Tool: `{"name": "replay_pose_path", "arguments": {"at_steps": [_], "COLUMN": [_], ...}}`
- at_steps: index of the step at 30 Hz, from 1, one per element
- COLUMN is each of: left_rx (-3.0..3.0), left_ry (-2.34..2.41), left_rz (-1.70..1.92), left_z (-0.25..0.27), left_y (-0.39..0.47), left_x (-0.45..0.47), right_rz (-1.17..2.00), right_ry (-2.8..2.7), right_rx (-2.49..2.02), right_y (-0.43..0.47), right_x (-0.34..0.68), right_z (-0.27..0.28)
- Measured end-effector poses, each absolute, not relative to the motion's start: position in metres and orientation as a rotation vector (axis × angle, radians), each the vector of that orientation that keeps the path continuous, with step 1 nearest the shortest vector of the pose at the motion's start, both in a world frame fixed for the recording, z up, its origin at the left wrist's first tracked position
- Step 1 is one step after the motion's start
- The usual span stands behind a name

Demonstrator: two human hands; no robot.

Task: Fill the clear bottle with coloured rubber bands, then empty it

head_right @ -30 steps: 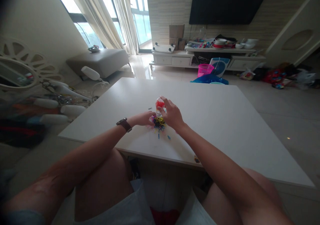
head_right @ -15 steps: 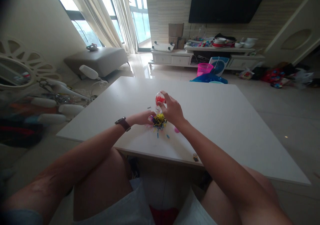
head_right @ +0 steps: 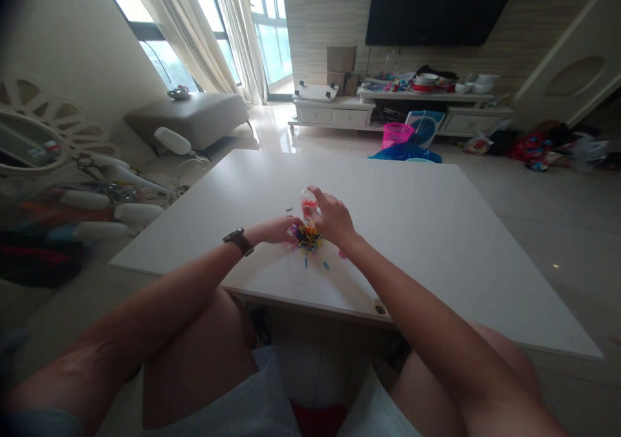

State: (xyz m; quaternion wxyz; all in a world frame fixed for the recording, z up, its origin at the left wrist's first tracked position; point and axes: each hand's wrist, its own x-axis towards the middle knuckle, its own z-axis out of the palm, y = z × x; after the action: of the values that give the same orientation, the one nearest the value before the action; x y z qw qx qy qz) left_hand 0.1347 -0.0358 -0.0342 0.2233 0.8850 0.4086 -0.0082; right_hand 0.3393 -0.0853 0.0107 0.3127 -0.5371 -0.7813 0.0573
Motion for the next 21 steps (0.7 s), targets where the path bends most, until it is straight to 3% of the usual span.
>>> {"name": "replay_pose_path", "arguments": {"at_steps": [5, 12, 21], "left_rx": [2.445, 2.47, 2.448], "left_ry": [1.169, 1.131, 1.171], "left_rz": [-0.045, -0.037, -0.033], "left_z": [-0.034, -0.036, -0.036], "left_y": [-0.036, -0.035, -0.036], "left_x": [0.136, 0.136, 0.133], "right_rz": [0.168, 0.221, 0.045], "right_ry": [-1.887, -2.147, -1.999], "right_rx": [-1.348, -1.527, -1.415], "right_y": [-0.081, -0.087, -0.083], "right_x": [0.345, 0.337, 0.345], "right_z": [0.013, -0.01, 0.027]}}
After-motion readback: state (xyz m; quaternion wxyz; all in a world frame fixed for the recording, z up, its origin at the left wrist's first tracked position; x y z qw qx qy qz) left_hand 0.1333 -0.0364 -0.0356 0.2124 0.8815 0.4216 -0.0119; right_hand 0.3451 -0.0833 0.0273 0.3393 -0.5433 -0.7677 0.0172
